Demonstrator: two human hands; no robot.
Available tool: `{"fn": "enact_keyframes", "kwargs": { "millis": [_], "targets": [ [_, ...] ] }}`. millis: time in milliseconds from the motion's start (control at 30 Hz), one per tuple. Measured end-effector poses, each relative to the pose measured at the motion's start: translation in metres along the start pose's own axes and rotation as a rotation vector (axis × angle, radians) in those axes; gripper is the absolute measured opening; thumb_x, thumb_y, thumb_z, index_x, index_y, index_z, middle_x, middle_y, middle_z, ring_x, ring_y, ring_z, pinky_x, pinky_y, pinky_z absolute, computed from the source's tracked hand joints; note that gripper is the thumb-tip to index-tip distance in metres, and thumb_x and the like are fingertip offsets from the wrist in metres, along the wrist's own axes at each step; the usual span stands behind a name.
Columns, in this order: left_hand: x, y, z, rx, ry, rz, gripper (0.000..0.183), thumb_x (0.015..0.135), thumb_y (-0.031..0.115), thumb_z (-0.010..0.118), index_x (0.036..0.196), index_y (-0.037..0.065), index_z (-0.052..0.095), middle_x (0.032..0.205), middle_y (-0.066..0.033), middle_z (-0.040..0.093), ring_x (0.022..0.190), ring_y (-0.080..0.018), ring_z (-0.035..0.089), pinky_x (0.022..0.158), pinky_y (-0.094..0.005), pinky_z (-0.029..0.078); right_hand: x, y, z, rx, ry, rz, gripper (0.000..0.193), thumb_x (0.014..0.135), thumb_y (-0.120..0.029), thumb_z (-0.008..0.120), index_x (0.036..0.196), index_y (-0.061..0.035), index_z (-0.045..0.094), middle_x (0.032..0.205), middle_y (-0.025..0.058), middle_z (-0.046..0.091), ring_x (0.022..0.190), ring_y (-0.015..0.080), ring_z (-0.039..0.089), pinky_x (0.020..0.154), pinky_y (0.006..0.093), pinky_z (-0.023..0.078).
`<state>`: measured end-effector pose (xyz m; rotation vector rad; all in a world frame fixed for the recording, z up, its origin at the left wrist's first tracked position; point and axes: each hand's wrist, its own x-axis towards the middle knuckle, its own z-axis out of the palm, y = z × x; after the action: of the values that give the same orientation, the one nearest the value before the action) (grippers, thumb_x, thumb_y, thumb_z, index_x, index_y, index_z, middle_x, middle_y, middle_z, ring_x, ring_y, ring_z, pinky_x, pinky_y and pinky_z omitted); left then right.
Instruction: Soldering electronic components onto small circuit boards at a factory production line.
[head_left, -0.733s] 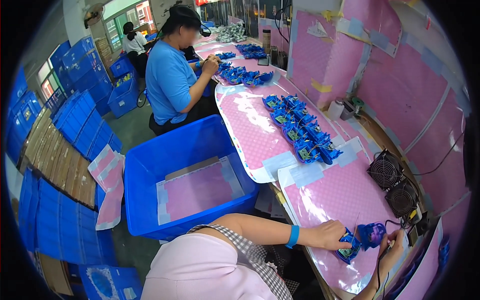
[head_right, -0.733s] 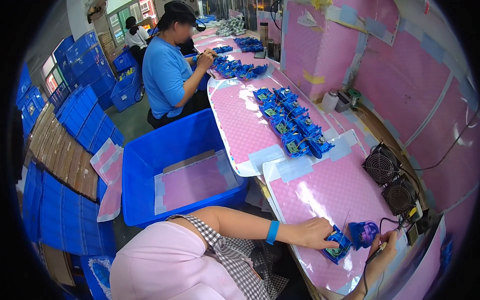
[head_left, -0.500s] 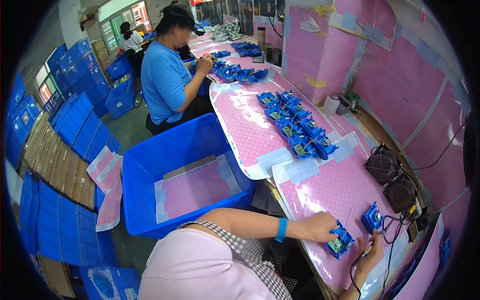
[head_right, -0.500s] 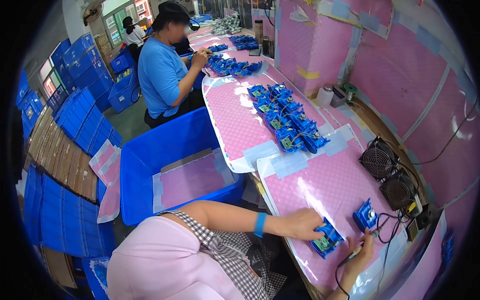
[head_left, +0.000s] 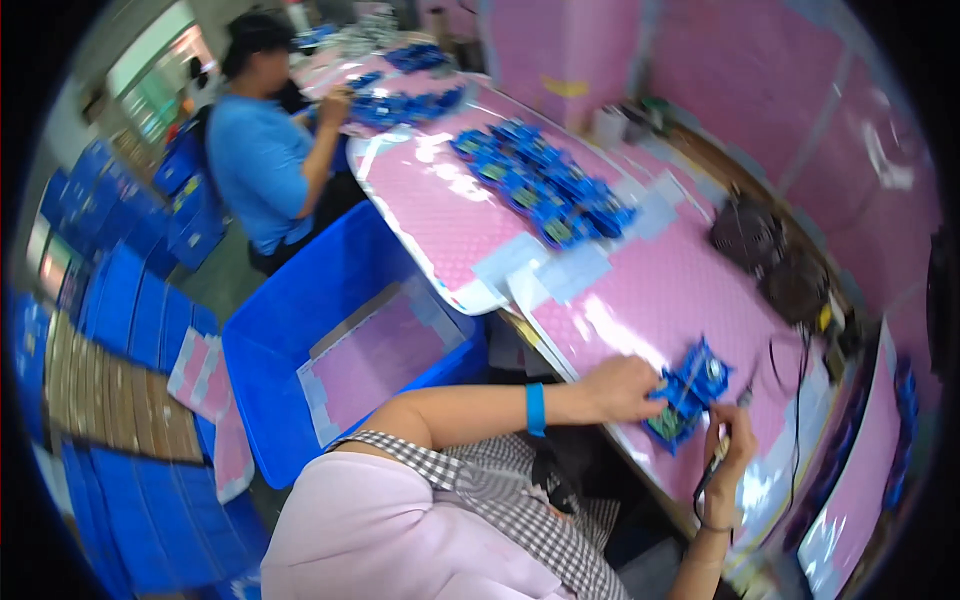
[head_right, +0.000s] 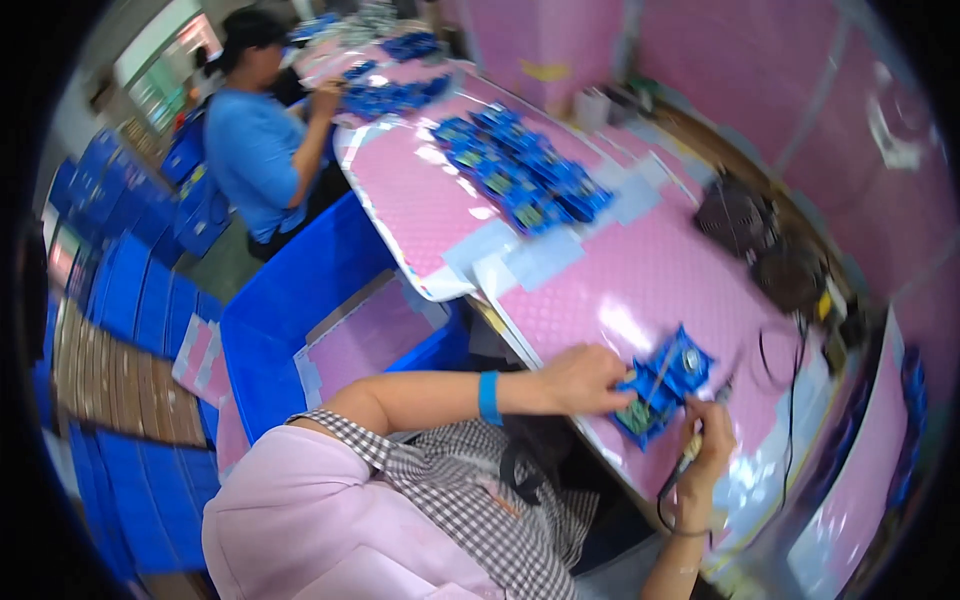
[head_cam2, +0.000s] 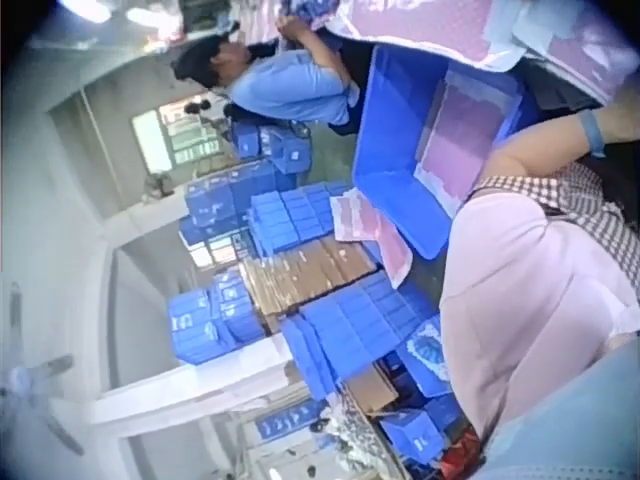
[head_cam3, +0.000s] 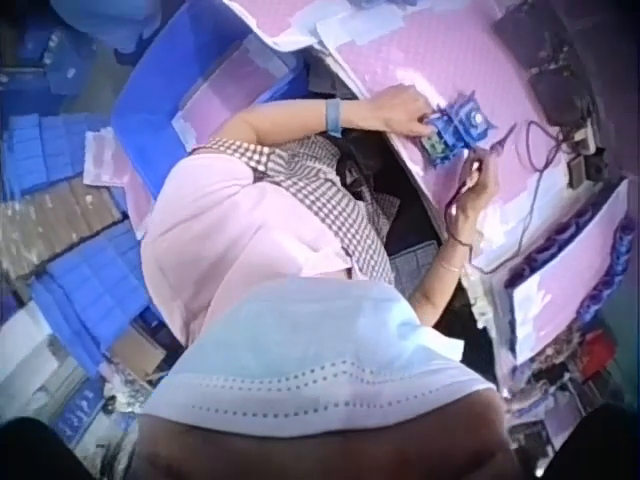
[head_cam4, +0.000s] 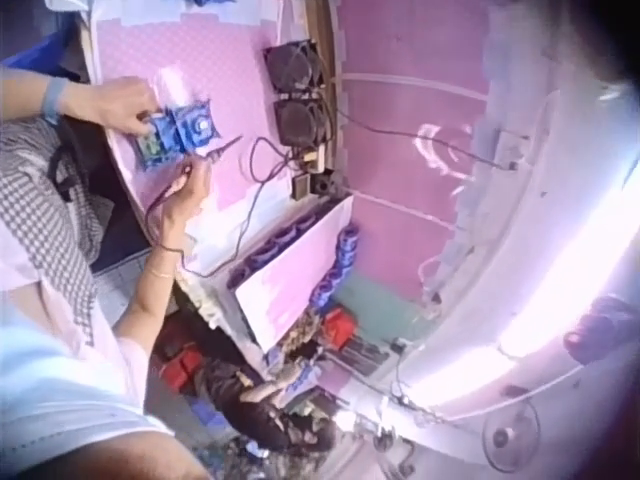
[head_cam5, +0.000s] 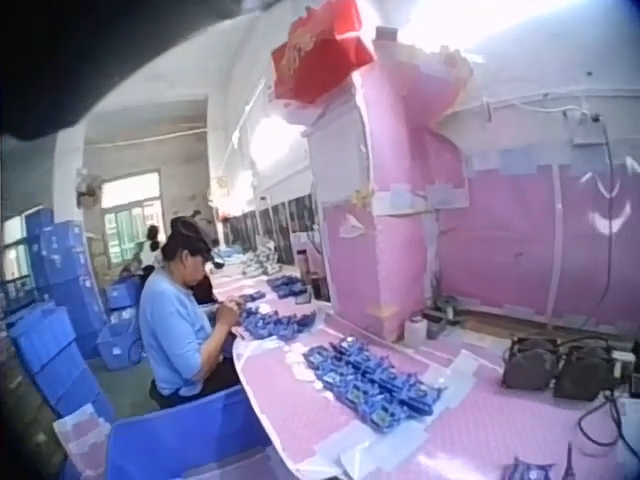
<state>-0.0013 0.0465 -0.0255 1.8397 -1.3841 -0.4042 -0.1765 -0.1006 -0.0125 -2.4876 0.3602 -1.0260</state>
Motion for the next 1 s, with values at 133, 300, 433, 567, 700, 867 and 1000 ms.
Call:
{"fn": "enact_keyframes", "kwargs": {
  "millis": [133,300,433,567,700,867,1000],
  "targets": [
    [0.007,0.003,-0.018,-0.081,-0.034,-0.177,0.033,0.077,0.033,0.073,0.069,0.003,0.064,0.065,-0.0113,0.062,0.061,-0.0218,0.061,0.06,-0.035,0.048,-0.014,-0.028,-0.018,-0.019,0.205,0.251,0.01,0.082,0.003,0.067,0.082,-0.0007,0.058,0.082,0.0082,0.067,0.07,0.0133,0.059,0.067,0.0267,0.047],
    [0.03,0.008,-0.067,-1.208,0.031,-0.385,0.026,0.093,0.024,0.053,0.106,0.003,0.061,0.068,0.0057,0.039,0.059,-0.0046,0.034,0.053,-0.0212,0.029,-0.031,-0.044,-0.042,0.335,0.442,0.476,0.065,0.091,-0.063,0.044,0.115,-0.0017,0.044,0.089,0.0073,0.057,0.074,0.0119,0.048,0.07,0.0265,0.042],
    [0.045,0.016,-0.056,-0.846,-0.168,-0.269,0.024,0.09,0.017,0.058,0.108,0.003,0.065,0.069,0.0023,0.047,0.061,-0.0069,0.041,0.055,-0.0222,0.034,-0.035,-0.043,-0.042,0.572,0.362,0.658,0.035,0.097,-0.03,0.054,0.111,0.0021,0.057,0.086,0.0056,0.056,0.076,0.0104,0.052,0.072,0.0252,0.042],
    [0.047,0.03,-0.021,0.005,0.157,0.2,0.016,0.077,0.0,0.065,0.092,0.002,0.069,0.073,-0.011,0.061,0.065,-0.0239,0.061,0.06,-0.0328,0.047,-0.035,-0.046,-0.029,0.65,0.336,0.789,0.02,0.085,0.0,0.06,0.103,0.007,0.064,0.078,0.0111,0.065,0.063,0.0143,0.06,0.06,0.0248,0.048],
    [0.053,0.036,-0.016,-0.007,0.106,0.125,0.012,0.074,0.0,0.064,0.085,0.001,0.068,0.073,-0.0105,0.063,0.063,-0.022,0.063,0.057,-0.0333,0.048,-0.033,-0.042,-0.018,0.661,0.321,0.748,0.022,0.086,-0.002,0.06,0.106,0.0077,0.064,0.079,0.0128,0.066,0.061,0.014,0.061,0.059,0.0246,0.049],
    [0.061,0.036,-0.016,-0.035,0.031,0.094,0.013,0.071,-0.002,0.062,0.083,0.001,0.066,0.072,-0.0108,0.063,0.064,-0.0216,0.064,0.056,-0.0338,0.048,-0.031,-0.034,-0.013,0.662,0.307,0.76,0.022,0.087,-0.001,0.06,0.107,0.007,0.064,0.079,0.0123,0.067,0.062,0.0139,0.061,0.059,0.0247,0.05],
    [0.064,0.034,-0.013,-0.006,0.03,0.123,0.013,0.07,-0.002,0.061,0.082,0.0,0.066,0.071,-0.0112,0.062,0.063,-0.0221,0.063,0.057,-0.034,0.048,-0.03,-0.032,-0.013,0.65,0.296,0.761,0.022,0.087,-0.001,0.06,0.108,0.0067,0.064,0.079,0.0123,0.067,0.063,0.0138,0.062,0.06,0.0245,0.05]
  ]
}}
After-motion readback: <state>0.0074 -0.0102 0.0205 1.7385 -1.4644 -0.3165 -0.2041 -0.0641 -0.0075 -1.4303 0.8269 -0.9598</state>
